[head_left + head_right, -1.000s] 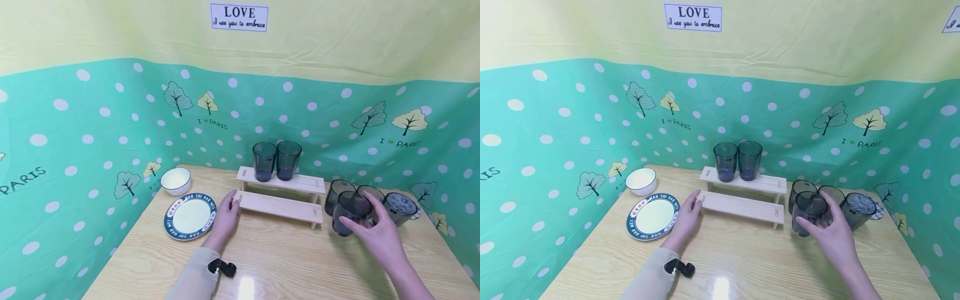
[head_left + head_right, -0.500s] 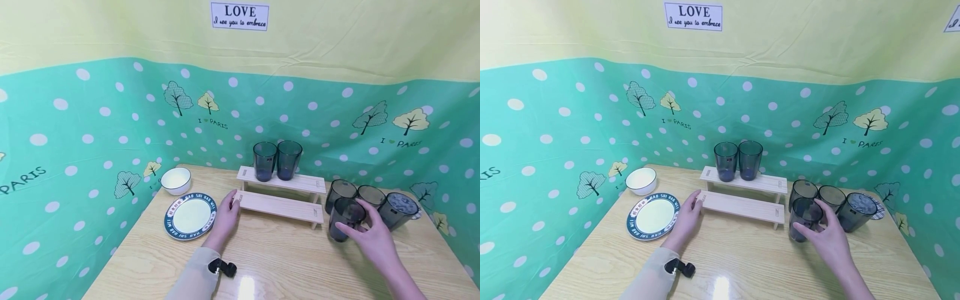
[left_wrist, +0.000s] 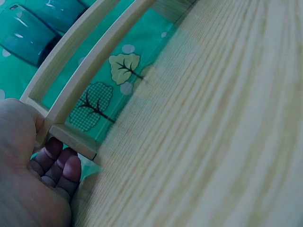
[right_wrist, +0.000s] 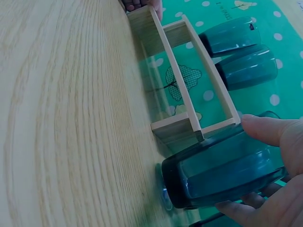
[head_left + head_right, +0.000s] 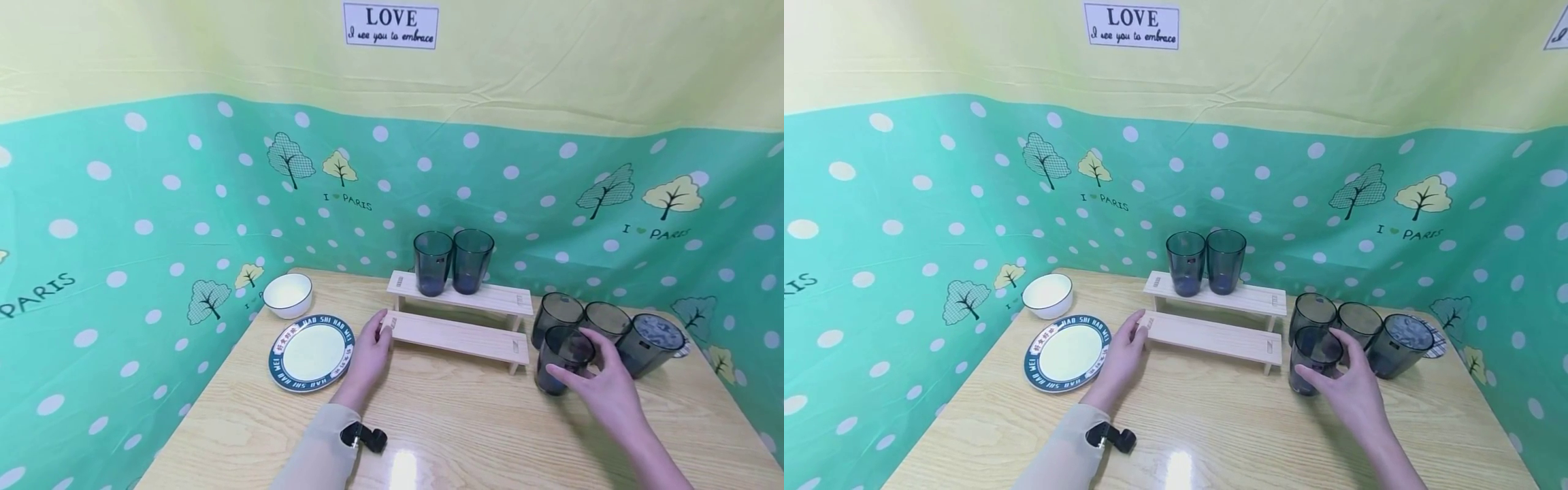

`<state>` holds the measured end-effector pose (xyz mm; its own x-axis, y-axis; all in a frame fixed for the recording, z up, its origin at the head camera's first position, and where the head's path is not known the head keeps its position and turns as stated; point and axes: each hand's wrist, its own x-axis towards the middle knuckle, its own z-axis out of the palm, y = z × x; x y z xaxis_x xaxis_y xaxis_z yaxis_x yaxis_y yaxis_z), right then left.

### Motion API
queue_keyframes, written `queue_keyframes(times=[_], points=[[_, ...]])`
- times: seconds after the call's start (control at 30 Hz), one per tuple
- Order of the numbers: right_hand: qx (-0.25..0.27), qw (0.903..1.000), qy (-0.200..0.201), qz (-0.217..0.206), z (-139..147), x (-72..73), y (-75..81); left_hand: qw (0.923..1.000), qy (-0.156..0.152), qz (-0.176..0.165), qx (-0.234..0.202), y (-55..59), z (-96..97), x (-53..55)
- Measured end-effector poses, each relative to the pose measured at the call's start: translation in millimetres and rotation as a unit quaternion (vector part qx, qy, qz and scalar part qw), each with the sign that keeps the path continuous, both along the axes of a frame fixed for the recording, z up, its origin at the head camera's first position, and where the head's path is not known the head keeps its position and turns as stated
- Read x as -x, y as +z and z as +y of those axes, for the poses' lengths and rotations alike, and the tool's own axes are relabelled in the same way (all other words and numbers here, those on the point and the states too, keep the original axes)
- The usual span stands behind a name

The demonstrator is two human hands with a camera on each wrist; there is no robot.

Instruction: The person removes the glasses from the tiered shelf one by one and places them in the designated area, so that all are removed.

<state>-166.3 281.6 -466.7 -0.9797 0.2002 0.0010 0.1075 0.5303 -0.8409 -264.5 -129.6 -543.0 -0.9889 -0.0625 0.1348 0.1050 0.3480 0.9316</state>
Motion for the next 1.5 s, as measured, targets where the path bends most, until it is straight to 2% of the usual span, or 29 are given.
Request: queue_keyframes(times=[0.4,0.67,0.87,1.07,1.27,1.5], points=[[0.008,0.9999,-0.008,-0.012,1,4.2,-4.1,1.0,0.001,-0.001,0.004,1.3,0.6,-0.9],[0.021,0.9997,0.004,0.012,-1,5.7,-7.7,1.0,0.002,0.0,0.005,3.2,0.3,-1.8],[0.003,0.9994,0.016,0.03,-1,5.4,-11.2,1.0,0.004,-0.003,0.004,1.7,-0.1,-0.4],[0.003,0.9987,0.027,0.043,1,2.5,-10.2,0.9997,0.002,0.009,0.021,-0.4,0.4,1.6],[-0.022,0.9965,0.02,0.078,1,-2.6,3.1,0.9999,0.002,0.001,0.017,0.0,1.0,0.8],[-0.054,0.9911,0.003,0.121,-2,-3.2,37.0,0.9999,0.006,-0.001,0.016,-0.2,0.5,1.0]])
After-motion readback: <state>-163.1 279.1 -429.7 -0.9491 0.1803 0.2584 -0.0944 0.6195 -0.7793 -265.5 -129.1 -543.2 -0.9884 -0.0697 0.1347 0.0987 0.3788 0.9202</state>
